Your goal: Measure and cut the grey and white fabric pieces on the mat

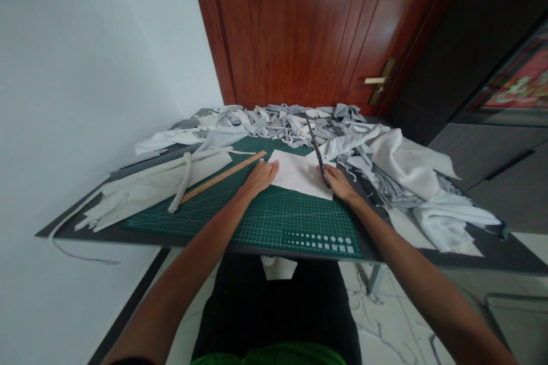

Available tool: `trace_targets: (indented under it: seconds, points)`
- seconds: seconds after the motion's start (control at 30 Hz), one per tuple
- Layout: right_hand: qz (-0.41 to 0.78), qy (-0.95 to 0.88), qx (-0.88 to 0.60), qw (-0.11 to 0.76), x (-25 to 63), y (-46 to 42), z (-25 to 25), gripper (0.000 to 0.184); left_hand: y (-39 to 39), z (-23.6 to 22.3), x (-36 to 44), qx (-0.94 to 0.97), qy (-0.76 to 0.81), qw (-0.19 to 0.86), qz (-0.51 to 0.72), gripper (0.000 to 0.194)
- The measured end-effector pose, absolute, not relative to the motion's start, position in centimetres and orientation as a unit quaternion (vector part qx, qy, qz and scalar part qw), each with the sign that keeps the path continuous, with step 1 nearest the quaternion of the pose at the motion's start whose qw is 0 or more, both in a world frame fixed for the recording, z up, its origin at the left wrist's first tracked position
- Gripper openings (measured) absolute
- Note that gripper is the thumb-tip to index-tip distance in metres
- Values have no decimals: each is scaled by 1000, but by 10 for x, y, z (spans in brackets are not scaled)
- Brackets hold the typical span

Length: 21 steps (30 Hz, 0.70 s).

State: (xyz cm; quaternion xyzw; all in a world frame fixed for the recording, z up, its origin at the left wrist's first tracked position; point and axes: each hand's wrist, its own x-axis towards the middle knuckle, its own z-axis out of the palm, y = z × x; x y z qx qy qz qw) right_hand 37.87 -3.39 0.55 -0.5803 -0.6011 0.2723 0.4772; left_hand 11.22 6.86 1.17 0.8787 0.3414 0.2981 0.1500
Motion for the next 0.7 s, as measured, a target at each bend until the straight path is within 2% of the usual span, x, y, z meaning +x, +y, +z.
trace_targets:
  seconds: [0.4,0.6,0.7]
  points:
    - [248,-626,-589,447,382,-32,4,66,57,21,112,869,442,65,211,58]
    - [244,-630,-596,435,383,-31,1,62,54,22,114,860,472,40,188,59]
    - [240,-633,-597,431,384,-31,0,60,56,21,114,859,473,34,194,54]
